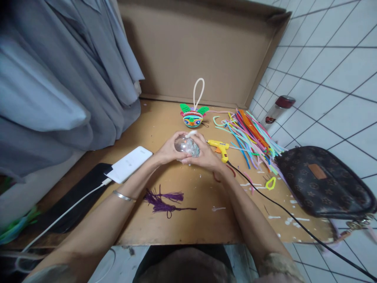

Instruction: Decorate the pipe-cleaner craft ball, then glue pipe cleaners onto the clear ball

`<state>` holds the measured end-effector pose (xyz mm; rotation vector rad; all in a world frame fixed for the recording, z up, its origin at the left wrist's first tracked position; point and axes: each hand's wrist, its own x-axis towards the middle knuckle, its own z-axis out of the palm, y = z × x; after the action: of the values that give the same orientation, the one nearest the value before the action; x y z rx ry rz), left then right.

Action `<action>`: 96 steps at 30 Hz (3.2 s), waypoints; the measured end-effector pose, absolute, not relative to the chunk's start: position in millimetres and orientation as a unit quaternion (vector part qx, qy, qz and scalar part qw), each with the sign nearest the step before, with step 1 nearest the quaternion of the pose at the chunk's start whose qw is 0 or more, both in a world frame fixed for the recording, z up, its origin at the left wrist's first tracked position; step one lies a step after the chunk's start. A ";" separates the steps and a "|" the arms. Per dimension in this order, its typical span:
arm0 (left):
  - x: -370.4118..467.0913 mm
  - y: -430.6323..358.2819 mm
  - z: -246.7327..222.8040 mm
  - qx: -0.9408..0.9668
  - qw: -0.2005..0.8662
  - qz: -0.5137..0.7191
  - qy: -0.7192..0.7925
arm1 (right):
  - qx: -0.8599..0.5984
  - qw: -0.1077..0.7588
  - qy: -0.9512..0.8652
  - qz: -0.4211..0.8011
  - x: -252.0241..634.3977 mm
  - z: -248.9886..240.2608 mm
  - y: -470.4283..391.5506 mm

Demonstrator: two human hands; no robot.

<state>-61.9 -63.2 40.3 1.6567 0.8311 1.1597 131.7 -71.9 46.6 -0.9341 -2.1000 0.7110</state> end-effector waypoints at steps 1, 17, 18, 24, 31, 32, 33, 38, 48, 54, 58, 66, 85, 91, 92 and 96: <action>-62.3 -63.2 40.7 0.673 0.455 0.472 0.341 | -0.361 0.362 -0.813 0.280 131.9 48.3 -72.3; -66.8 -36.5 0.2 0.559 0.366 0.607 0.430 | -0.643 0.514 -0.566 0.049 183.1 47.6 -67.2; -66.5 -37.2 0.7 0.557 0.366 0.609 0.431 | -0.670 0.476 -0.570 0.014 184.0 48.9 -73.9; -63.4 -40.2 1.9 0.542 0.377 0.622 0.420 | -0.822 0.152 -0.547 -0.041 179.3 54.0 -87.3; -59.7 -44.9 3.4 0.566 0.376 0.606 0.414 | -0.852 0.057 -0.521 -0.003 166.7 44.4 -65.2; -58.9 -46.1 4.1 0.570 0.375 0.602 0.414 | -0.853 0.064 -0.518 0.003 166.8 43.9 -63.5; -58.2 -47.4 5.0 0.575 0.375 0.597 0.416 | -0.855 0.070 -0.514 0.011 167.4 43.8 -62.4; -57.2 -52.0 9.5 0.589 0.379 0.574 0.425 | -0.854 0.138 -0.502 0.020 174.7 43.5 -62.9; -54.5 -53.8 12.7 0.603 0.415 0.545 0.408 | -0.737 0.359 -0.569 -0.069 170.1 58.5 -86.1; -49.5 -58.6 15.9 0.622 0.439 0.523 0.384 | -0.676 0.414 -0.607 -0.059 159.3 63.9 -97.0; -48.4 -61.5 20.1 0.627 0.447 0.502 0.394 | -0.660 0.425 -0.616 -0.064 158.8 61.9 -97.3; -49.5 -67.1 26.2 0.644 0.441 0.479 0.402 | -0.636 0.439 -0.628 -0.089 161.1 61.0 -97.0; -49.3 -63.6 21.6 0.646 0.444 0.492 0.380 | -0.632 0.413 -0.651 -0.079 162.6 64.2 -100.0; -48.3 -63.7 22.4 0.636 0.457 0.486 0.387 | -0.628 0.413 -0.655 -0.079 162.2 62.9 -99.4; -48.2 -63.7 22.4 0.635 0.458 0.487 0.386 | -0.629 0.413 -0.654 -0.080 162.1 62.6 -99.2; -48.3 -63.7 21.8 0.635 0.453 0.499 0.378 | -0.630 0.415 -0.652 -0.081 161.8 63.0 -99.5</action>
<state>-48.3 -63.7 21.8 1.5688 0.9337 1.2313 161.8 -99.5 63.0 -1.5824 -1.6383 -0.2037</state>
